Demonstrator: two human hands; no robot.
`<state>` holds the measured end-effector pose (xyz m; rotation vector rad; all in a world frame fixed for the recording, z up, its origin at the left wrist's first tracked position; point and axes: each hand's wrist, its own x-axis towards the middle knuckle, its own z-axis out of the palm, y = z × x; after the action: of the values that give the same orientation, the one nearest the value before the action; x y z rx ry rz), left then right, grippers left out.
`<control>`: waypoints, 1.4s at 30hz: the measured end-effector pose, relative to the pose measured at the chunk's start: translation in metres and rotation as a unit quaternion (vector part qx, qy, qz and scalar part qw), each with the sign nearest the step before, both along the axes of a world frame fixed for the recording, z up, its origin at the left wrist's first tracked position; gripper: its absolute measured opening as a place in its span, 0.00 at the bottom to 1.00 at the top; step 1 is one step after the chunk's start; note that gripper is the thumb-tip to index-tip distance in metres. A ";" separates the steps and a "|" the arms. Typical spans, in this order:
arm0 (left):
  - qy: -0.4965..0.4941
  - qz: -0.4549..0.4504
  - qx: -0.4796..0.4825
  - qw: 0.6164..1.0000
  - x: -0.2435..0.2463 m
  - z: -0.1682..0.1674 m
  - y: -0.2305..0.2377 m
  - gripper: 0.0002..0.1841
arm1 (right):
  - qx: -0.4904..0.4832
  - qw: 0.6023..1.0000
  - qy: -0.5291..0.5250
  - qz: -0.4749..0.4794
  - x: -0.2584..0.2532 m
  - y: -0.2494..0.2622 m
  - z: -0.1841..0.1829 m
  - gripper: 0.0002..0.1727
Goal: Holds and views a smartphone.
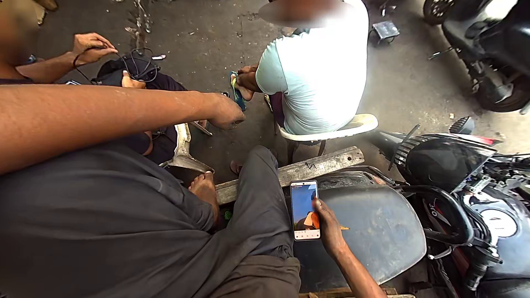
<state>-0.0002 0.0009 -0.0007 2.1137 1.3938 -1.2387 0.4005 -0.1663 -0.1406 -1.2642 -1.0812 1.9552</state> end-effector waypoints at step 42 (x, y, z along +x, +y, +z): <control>0.014 -0.014 0.009 1.000 0.003 0.004 0.001 0.09 | -0.005 0.999 0.037 0.008 0.001 0.000 -0.002 0.27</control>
<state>0.0029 0.0017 0.0036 2.1426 1.3984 -1.2755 0.4020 -0.1663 -0.1428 -1.1816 -1.0506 2.0056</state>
